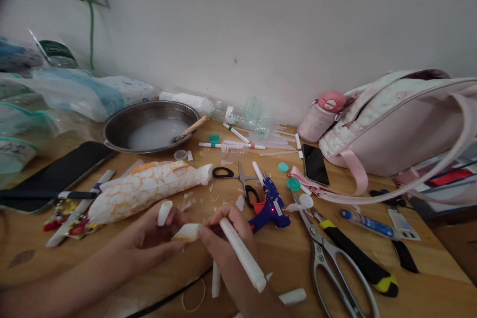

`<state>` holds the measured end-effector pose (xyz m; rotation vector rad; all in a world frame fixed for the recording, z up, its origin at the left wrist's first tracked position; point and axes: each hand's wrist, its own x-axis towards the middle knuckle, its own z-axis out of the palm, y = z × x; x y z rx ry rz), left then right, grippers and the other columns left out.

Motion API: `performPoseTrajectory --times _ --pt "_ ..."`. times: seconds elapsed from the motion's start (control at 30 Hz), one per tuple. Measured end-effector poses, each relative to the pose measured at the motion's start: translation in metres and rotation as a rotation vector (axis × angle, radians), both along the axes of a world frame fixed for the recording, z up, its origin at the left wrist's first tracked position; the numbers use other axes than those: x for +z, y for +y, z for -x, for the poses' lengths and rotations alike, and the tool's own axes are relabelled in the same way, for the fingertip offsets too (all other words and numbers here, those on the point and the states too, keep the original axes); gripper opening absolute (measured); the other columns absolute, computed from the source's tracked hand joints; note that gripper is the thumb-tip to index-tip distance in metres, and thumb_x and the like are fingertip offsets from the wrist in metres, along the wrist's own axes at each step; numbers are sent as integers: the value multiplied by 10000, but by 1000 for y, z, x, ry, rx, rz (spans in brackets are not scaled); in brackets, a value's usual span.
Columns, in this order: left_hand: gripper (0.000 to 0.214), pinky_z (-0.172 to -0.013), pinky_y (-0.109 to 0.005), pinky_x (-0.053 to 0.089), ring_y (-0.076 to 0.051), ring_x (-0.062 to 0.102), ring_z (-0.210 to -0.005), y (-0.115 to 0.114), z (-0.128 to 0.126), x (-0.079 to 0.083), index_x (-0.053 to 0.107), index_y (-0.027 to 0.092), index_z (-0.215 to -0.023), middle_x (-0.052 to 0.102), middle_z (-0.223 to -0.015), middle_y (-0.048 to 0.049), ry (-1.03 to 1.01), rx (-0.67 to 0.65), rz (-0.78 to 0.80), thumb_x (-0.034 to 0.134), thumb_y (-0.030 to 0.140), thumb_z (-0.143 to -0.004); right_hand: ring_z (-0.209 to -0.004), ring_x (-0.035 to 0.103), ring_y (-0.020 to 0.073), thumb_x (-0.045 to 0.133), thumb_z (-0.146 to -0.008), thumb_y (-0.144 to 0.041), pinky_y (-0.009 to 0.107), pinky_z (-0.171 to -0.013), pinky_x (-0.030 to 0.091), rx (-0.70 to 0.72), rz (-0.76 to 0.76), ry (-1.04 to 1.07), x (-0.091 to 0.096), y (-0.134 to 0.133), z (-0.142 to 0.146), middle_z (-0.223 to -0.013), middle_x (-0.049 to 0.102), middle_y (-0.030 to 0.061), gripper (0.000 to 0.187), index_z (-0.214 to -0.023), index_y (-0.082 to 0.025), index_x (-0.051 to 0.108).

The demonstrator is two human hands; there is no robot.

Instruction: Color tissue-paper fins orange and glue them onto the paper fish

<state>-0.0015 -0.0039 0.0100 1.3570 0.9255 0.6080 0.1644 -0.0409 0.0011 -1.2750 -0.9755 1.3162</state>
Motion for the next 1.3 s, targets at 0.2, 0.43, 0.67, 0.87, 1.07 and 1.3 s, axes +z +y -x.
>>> performPoseTrajectory --times 0.2,0.43,0.67,0.87,1.07,1.3 --pt "272 -564 -249 341 -110 394 -573 4 -1 -1 388 232 -662 456 -615 70 -35 50 127 621 368 -699 -714 619 101 578 -810 -348 201 -646 497 -125 -118 -144 -1 -8 -3 -860 656 -23 149 -935 -269 565" --pt "254 -506 -240 321 -101 348 -522 -4 -5 -23 349 239 -597 375 -562 89 64 101 70 592 299 -636 -700 611 104 461 -813 -171 192 -679 481 -131 -456 -787 17 -33 4 -773 616 -32 264 -973 -307 621" --pt "241 -489 -239 312 -100 330 -505 -4 -8 -13 350 242 -548 366 -514 94 135 105 119 583 298 -576 -689 655 81 531 -754 -175 147 -669 480 -67 -413 -827 -3 -37 12 -754 653 -79 156 -846 -284 468" --pt "244 -493 -238 326 -95 329 -504 -7 -6 -16 331 247 -567 364 -544 95 78 108 121 570 289 -596 -693 638 84 518 -787 -153 160 -685 479 3 -540 -867 -6 -34 7 -740 641 -51 146 -870 -252 450" --pt "272 -458 -221 314 -76 308 -471 -5 -5 -13 322 244 -545 363 -513 107 -8 130 170 591 258 -578 -667 618 65 499 -776 -130 142 -667 457 -50 -535 -869 -2 -34 9 -709 611 -60 141 -836 -246 447" --pt "312 -452 -214 328 -67 323 -450 -4 -7 -8 300 243 -544 360 -499 114 -42 145 215 610 277 -561 -692 624 69 506 -779 -124 146 -689 466 -55 -535 -788 -4 -33 10 -728 606 -52 154 -860 -248 467"
